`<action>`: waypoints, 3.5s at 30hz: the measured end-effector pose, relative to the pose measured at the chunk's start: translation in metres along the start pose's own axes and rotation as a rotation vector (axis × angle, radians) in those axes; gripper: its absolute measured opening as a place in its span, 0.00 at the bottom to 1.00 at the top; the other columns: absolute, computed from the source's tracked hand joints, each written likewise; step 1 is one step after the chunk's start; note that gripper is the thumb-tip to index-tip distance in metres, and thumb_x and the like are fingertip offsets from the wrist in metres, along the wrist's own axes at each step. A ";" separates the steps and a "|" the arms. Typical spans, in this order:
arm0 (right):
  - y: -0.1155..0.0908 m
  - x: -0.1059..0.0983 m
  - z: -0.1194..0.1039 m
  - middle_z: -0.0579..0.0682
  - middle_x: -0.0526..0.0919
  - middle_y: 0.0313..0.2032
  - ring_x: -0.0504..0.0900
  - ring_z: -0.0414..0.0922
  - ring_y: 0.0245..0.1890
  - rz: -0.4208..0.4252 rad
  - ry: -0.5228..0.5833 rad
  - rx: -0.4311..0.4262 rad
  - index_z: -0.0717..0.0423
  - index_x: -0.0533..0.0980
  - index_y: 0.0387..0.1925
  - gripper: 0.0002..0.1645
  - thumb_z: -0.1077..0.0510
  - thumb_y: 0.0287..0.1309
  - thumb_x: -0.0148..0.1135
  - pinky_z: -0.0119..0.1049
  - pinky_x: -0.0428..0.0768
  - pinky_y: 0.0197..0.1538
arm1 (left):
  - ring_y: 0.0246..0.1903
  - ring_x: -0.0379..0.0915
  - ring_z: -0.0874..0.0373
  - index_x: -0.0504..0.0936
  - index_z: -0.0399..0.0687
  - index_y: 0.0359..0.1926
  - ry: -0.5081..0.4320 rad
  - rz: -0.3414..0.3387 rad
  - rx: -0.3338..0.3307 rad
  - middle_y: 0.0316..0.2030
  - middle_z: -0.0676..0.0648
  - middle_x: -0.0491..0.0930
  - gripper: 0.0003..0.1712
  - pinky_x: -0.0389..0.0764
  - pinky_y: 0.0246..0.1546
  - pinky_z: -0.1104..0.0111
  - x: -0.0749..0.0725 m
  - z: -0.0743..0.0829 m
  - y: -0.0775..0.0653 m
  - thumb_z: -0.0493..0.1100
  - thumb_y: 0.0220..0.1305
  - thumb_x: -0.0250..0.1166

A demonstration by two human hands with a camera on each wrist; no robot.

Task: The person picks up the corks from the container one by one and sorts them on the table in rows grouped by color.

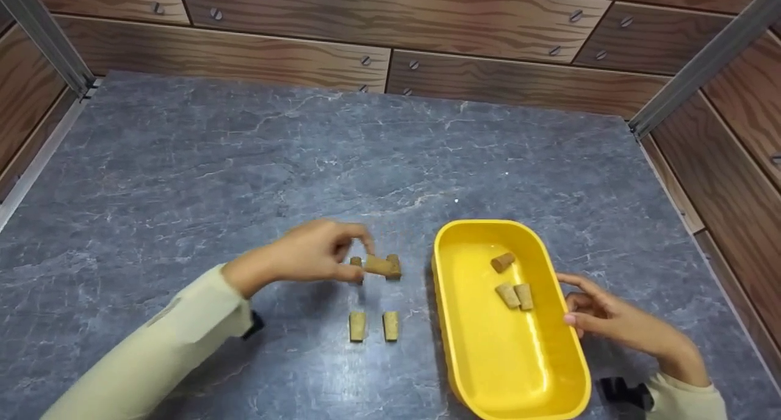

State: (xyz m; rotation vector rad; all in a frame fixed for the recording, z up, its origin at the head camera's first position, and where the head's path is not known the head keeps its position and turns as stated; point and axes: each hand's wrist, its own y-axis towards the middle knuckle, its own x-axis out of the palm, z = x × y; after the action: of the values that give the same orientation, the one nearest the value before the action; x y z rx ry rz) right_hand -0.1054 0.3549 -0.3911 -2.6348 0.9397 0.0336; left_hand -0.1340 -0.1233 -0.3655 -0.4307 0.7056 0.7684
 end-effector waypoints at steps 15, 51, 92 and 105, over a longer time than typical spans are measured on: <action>-0.001 0.001 -0.002 0.43 0.80 0.40 0.79 0.36 0.33 0.012 -0.009 0.026 0.33 0.52 0.71 0.35 0.67 0.72 0.41 0.35 0.80 0.35 | 0.17 0.64 0.62 0.80 0.56 0.42 0.225 0.114 -0.241 0.18 0.55 0.73 0.15 0.64 0.18 0.68 0.002 -0.042 -0.041 0.48 0.52 0.70; -0.001 0.001 -0.002 0.41 0.79 0.39 0.78 0.35 0.32 0.010 -0.017 0.023 0.31 0.53 0.70 0.35 0.67 0.72 0.40 0.35 0.78 0.33 | 0.20 0.63 0.61 0.80 0.66 0.50 0.175 -0.139 -0.264 0.20 0.55 0.72 0.23 0.63 0.20 0.68 0.001 -0.047 -0.018 0.42 0.53 0.71; 0.000 0.001 -0.003 0.42 0.78 0.38 0.77 0.35 0.32 0.014 -0.012 0.041 0.29 0.53 0.69 0.35 0.66 0.72 0.40 0.37 0.76 0.31 | 0.21 0.63 0.63 0.78 0.57 0.56 0.152 0.131 -0.099 0.24 0.55 0.74 0.36 0.64 0.22 0.72 -0.015 0.019 0.023 0.68 0.50 0.68; -0.001 0.002 -0.002 0.45 0.79 0.38 0.78 0.37 0.32 0.030 -0.013 0.048 0.34 0.52 0.71 0.34 0.66 0.72 0.41 0.36 0.78 0.33 | 0.21 0.64 0.64 0.78 0.58 0.55 0.169 0.065 0.045 0.22 0.56 0.74 0.35 0.65 0.21 0.73 0.022 0.058 0.083 0.69 0.51 0.67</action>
State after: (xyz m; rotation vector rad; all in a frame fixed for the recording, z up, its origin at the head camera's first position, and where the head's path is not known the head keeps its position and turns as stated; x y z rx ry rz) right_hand -0.1040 0.3537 -0.3890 -2.5735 0.9636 0.0350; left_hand -0.1611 -0.0242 -0.3493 -0.4369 0.8969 0.7818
